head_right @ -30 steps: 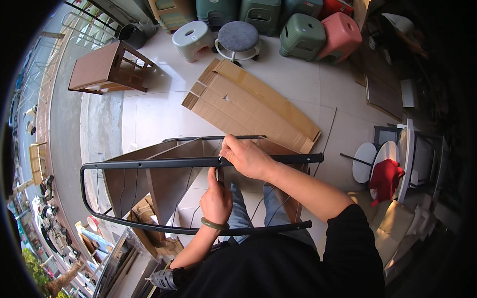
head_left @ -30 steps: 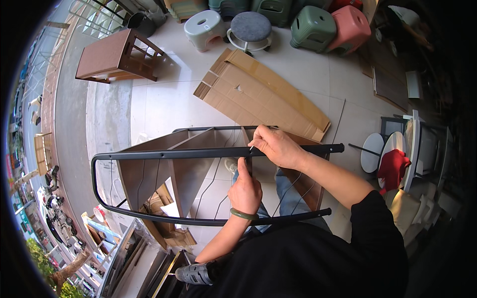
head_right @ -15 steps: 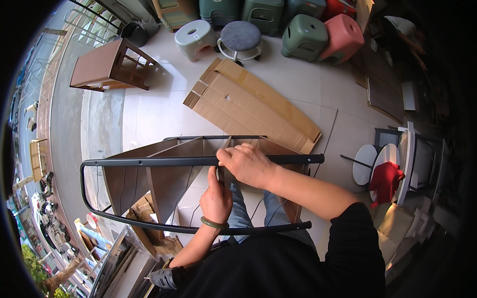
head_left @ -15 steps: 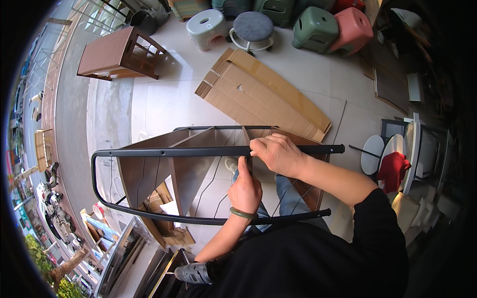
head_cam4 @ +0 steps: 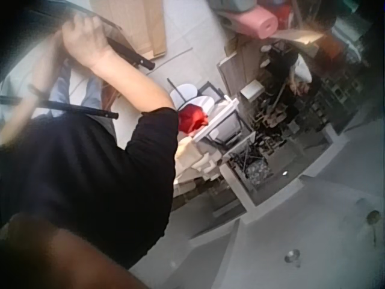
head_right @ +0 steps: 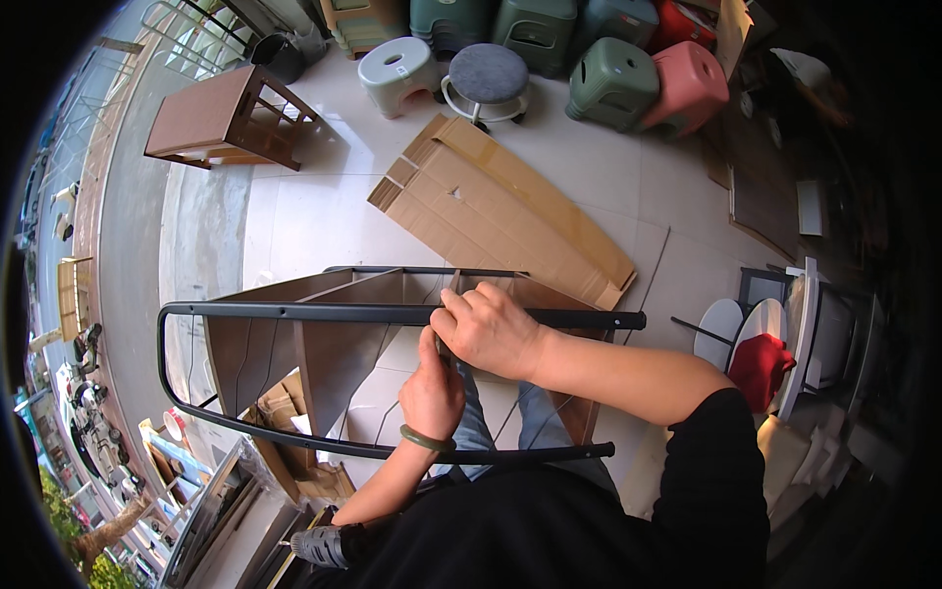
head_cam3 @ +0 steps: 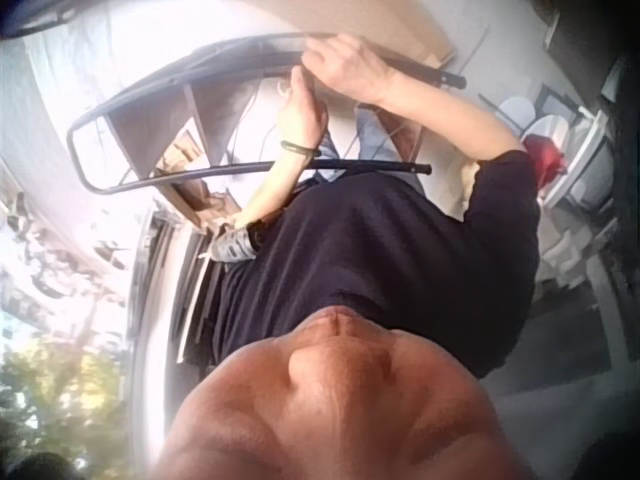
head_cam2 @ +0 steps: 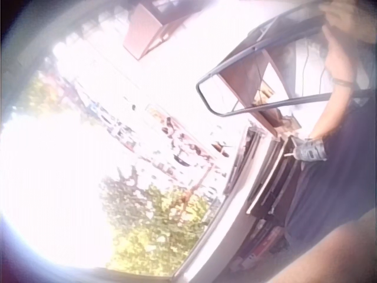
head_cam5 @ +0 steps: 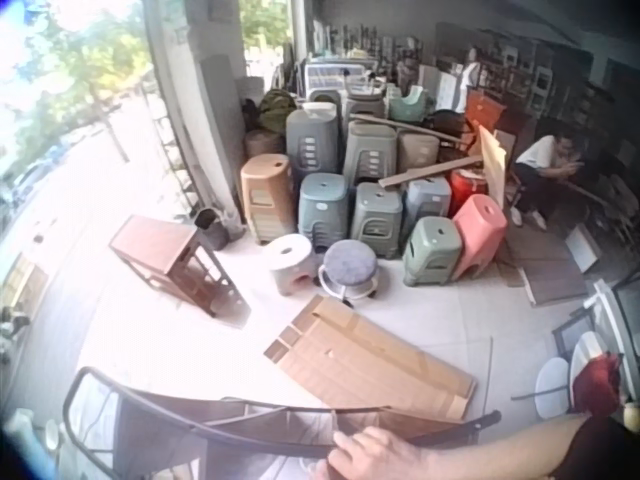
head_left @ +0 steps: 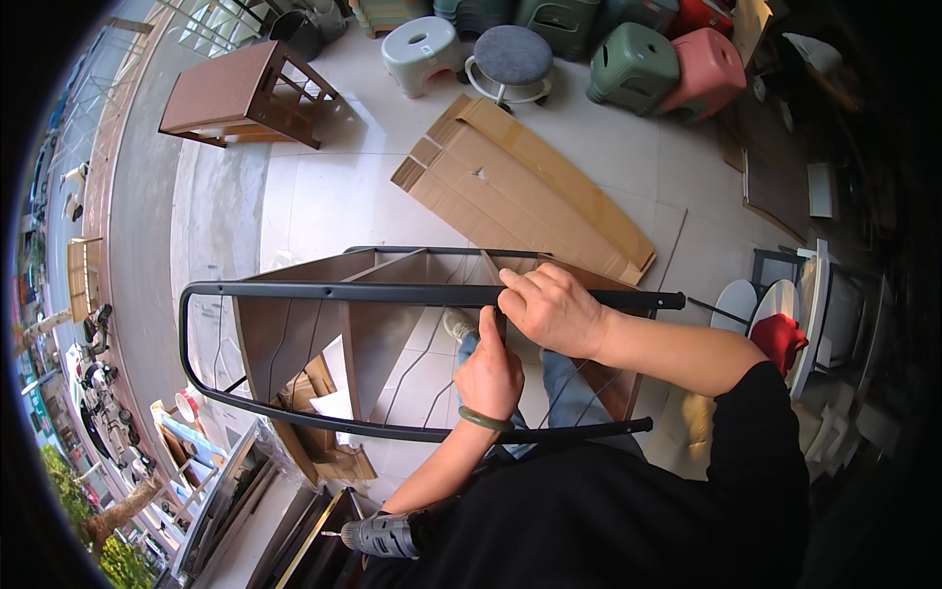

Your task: The person assembles a metal-framed shelving unit with wooden shelves. They use a cordless drill to drive screws into the frame, then hand-tighten additional screws to secure the shelves in place.

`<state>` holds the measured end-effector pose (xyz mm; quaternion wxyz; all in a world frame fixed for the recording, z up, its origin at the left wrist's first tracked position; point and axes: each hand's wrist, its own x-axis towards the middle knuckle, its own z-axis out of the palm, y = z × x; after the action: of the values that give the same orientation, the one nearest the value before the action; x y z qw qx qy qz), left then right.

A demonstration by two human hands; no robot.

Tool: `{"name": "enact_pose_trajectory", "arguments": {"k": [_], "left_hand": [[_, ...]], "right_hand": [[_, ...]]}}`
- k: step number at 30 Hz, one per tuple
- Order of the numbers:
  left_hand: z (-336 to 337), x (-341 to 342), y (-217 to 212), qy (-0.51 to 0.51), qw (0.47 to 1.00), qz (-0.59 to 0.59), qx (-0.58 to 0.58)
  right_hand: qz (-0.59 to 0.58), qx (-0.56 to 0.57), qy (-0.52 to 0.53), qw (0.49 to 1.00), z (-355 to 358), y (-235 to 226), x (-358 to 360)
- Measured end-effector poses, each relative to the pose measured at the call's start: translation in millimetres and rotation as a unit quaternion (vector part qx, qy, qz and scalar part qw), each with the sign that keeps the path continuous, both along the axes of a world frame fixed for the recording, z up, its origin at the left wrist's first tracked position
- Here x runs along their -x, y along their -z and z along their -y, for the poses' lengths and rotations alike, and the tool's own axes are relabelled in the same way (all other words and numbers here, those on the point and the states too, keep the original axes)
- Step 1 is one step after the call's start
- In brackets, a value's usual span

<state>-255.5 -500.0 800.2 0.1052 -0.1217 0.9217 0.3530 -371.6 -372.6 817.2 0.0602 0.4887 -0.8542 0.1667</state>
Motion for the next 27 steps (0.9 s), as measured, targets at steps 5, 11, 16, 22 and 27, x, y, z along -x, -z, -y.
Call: {"name": "enact_pose_trajectory", "arguments": {"k": [5,11,16,22,27], "left_hand": [[0.1,-0.3,0.2,0.002,1.000,-0.005,-0.002],[0.1,0.0,-0.7,0.003,1.000,0.008,0.003],[-0.9,0.5,-0.2,-0.003,1.000,-0.017,-0.001],[-2.0,0.3,-0.5,-0.005,1.000,-0.015,0.002],[-1.7,-1.2,0.6,-0.001,1.000,-0.011,0.005]], "right_hand": [[-0.019,-0.017,-0.008,1.000,0.8,9.1,3.7],[-0.049,-0.015,-0.026,0.998,5.0,10.6,4.3],[-0.031,-0.049,-0.019,0.998,6.7,7.9,3.3],[0.039,-0.044,0.016,0.998,7.2,14.3,0.9],[0.067,0.005,0.069,0.995,3.5,11.8,-0.9]]}}
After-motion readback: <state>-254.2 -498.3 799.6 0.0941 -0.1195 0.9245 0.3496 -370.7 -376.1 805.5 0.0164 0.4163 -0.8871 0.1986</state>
